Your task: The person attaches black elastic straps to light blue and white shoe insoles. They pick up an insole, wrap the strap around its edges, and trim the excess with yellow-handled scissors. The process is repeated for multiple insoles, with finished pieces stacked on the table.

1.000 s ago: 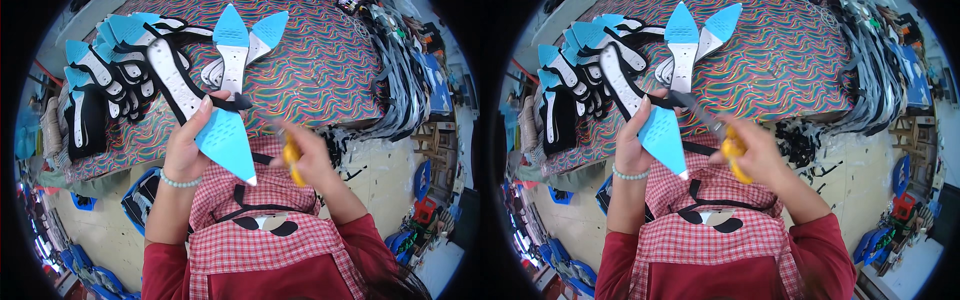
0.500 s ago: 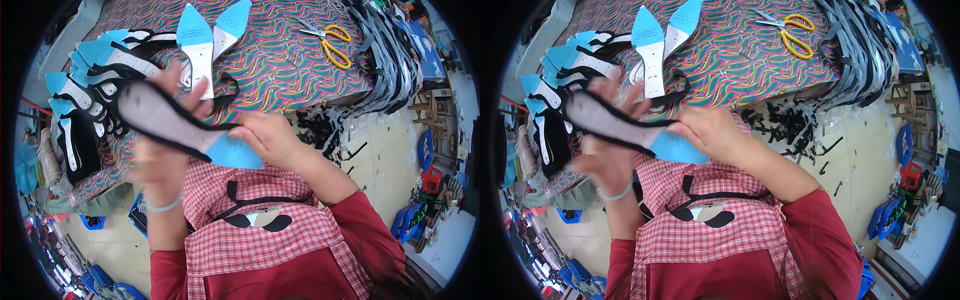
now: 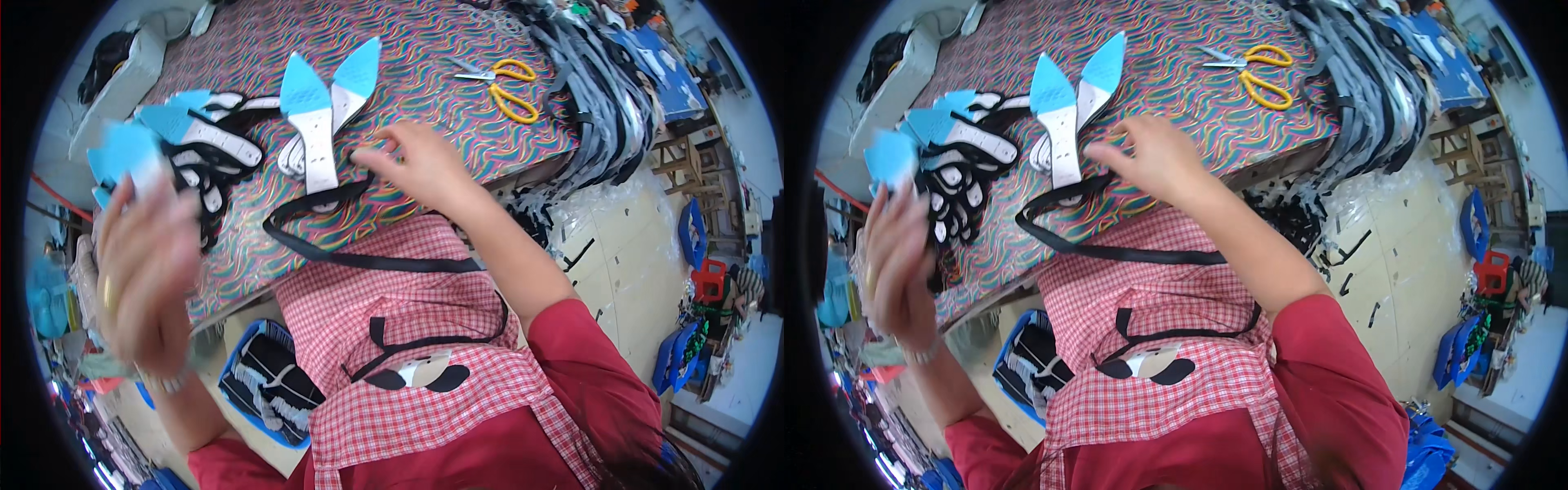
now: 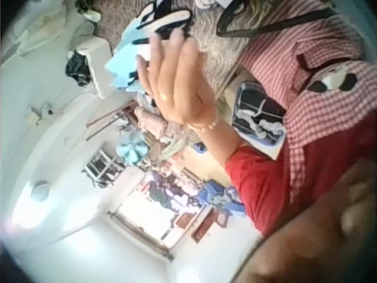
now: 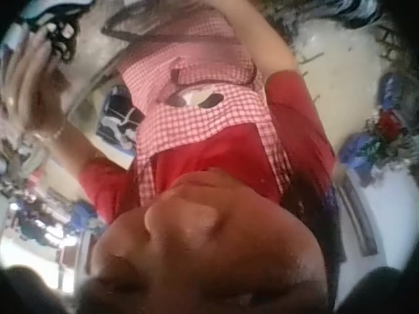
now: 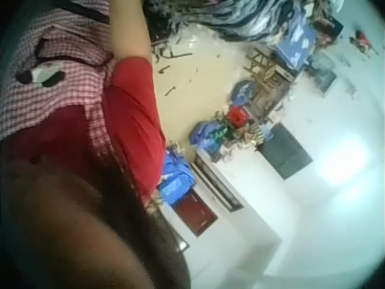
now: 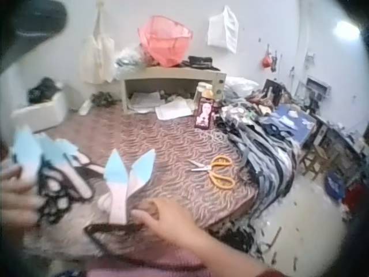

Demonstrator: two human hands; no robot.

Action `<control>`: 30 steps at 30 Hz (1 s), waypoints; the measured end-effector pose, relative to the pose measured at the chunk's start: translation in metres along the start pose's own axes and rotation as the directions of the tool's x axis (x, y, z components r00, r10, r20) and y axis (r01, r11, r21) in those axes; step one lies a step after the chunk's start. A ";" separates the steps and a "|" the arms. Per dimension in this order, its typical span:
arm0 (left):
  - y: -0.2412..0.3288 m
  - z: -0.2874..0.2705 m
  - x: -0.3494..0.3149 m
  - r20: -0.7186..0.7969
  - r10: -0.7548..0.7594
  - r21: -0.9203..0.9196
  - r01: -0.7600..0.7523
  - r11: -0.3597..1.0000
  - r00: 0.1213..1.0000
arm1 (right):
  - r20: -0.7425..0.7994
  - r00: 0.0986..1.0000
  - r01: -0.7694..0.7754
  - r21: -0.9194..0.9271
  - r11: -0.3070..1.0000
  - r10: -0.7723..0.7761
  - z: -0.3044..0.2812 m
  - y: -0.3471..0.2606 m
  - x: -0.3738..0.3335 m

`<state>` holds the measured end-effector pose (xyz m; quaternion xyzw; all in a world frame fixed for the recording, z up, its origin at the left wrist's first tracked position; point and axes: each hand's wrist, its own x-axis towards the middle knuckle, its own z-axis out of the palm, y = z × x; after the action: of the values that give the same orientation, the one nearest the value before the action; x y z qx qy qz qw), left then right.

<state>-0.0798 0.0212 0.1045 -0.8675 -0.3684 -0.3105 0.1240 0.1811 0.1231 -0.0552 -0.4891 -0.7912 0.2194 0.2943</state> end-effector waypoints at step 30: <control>-0.062 0.198 -0.022 -0.011 -0.794 -0.371 0.735 0.567 0.607 | -0.223 0.975 0.138 0.684 0.716 0.024 0.023 0.016 0.084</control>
<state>-0.0472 0.1397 -0.0638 -0.5973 -0.6383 -0.4656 -0.1377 0.1464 0.2048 -0.0615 -0.3389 -0.6288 0.4367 0.5469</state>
